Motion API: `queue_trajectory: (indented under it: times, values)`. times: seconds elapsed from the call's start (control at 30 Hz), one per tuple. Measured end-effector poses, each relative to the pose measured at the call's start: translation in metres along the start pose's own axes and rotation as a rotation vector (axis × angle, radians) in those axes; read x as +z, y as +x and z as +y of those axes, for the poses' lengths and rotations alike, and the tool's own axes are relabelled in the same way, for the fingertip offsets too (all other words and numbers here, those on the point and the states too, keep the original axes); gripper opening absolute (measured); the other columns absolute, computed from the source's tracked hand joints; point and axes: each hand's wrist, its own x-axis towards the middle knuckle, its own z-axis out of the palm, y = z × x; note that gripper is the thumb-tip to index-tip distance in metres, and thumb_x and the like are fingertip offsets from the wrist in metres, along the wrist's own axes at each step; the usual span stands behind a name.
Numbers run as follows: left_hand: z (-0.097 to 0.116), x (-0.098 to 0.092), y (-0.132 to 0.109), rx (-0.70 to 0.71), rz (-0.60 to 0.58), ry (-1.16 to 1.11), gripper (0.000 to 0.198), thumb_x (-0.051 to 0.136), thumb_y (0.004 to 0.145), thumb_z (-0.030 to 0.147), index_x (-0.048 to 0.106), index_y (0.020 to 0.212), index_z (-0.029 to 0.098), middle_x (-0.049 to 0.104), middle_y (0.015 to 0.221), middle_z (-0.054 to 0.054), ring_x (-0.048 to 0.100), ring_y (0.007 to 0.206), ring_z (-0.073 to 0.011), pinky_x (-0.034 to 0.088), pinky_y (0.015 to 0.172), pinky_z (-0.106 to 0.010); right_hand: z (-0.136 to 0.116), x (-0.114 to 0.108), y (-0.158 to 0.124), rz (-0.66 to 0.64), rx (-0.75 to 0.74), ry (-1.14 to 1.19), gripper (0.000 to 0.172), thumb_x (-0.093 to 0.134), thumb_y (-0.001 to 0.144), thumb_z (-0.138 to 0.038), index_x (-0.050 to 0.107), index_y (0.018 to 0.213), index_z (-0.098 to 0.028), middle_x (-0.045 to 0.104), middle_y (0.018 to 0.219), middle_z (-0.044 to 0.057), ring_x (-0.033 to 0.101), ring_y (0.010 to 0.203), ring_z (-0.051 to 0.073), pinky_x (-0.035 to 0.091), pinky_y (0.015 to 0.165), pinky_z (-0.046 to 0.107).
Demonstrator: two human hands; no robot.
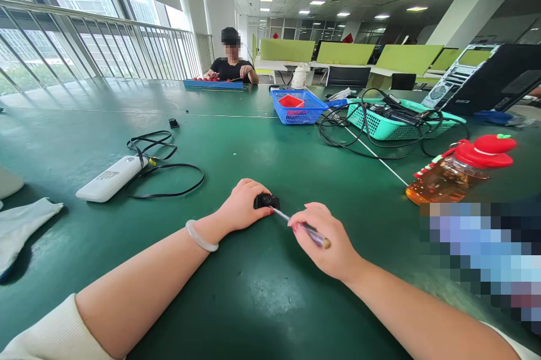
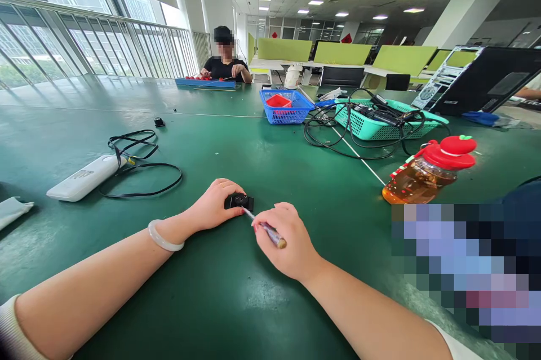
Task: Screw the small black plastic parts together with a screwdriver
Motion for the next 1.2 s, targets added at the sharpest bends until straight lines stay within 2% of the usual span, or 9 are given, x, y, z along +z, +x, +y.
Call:
queue_trajectory:
  times: [0.07, 0.13, 0.47, 0.7, 1.03, 1.2]
  values:
    - [-0.0007, 0.0008, -0.0001, 0.001, 0.011, -0.001, 0.028, 0.072, 0.075, 0.037, 0.068, 0.1, 0.024, 0.07, 0.108, -0.005, 0.054, 0.115, -0.0296, 0.043, 0.104, -0.047, -0.0015, 0.0012, -0.0002, -0.069, -0.083, -0.071, 0.013, 0.051, 0.09, -0.018, 0.062, 0.086, -0.024, 0.07, 0.075, -0.003, 0.062, 0.068, 0.014, 0.041, 0.099, 0.042]
    - [-0.0011, 0.0012, 0.0, 0.001, 0.013, -0.004, 0.028, 0.072, 0.075, 0.037, 0.068, 0.1, 0.024, 0.07, 0.108, -0.005, 0.053, 0.115, -0.0295, 0.043, 0.103, -0.047, -0.0021, 0.0013, -0.0001, -0.089, -0.126, -0.121, 0.012, 0.052, 0.09, -0.018, 0.062, 0.089, -0.024, 0.071, 0.079, -0.003, 0.064, 0.072, 0.014, 0.04, 0.1, 0.042]
    - [-0.0015, 0.0005, 0.0006, -0.003, -0.005, -0.002, 0.028, 0.071, 0.076, 0.039, 0.067, 0.099, 0.023, 0.07, 0.107, -0.005, 0.054, 0.114, -0.0291, 0.042, 0.104, -0.047, -0.0067, -0.0008, -0.0007, -0.048, -0.267, -0.246, 0.013, 0.05, 0.088, -0.014, 0.06, 0.086, -0.022, 0.066, 0.072, -0.003, 0.058, 0.067, 0.013, 0.037, 0.102, 0.044]
    - [-0.0037, 0.0017, 0.0014, -0.005, -0.005, -0.007, 0.028, 0.07, 0.076, 0.039, 0.067, 0.099, 0.024, 0.07, 0.106, -0.005, 0.055, 0.113, -0.0292, 0.042, 0.103, -0.048, -0.0102, 0.0027, -0.0031, -0.173, -0.297, -0.403, 0.012, 0.051, 0.089, -0.016, 0.062, 0.088, -0.021, 0.064, 0.073, -0.002, 0.058, 0.072, 0.015, 0.03, 0.108, 0.05]
    - [-0.0031, 0.0027, 0.0009, -0.008, 0.017, -0.011, 0.026, 0.071, 0.075, 0.037, 0.068, 0.097, 0.024, 0.071, 0.104, -0.005, 0.055, 0.113, -0.029, 0.042, 0.103, -0.047, -0.0104, 0.0036, -0.0033, -0.165, -0.286, -0.436, 0.013, 0.051, 0.09, -0.016, 0.062, 0.086, -0.021, 0.063, 0.073, -0.002, 0.058, 0.072, 0.014, 0.03, 0.109, 0.049]
    - [-0.0032, 0.002, 0.0027, -0.019, 0.001, -0.008, 0.032, 0.073, 0.074, 0.039, 0.069, 0.1, 0.022, 0.071, 0.106, -0.006, 0.056, 0.113, -0.0291, 0.043, 0.103, -0.047, -0.0099, 0.0037, -0.003, -0.103, -0.272, -0.426, 0.014, 0.051, 0.091, -0.015, 0.063, 0.088, -0.022, 0.065, 0.074, -0.002, 0.059, 0.073, 0.014, 0.029, 0.108, 0.049]
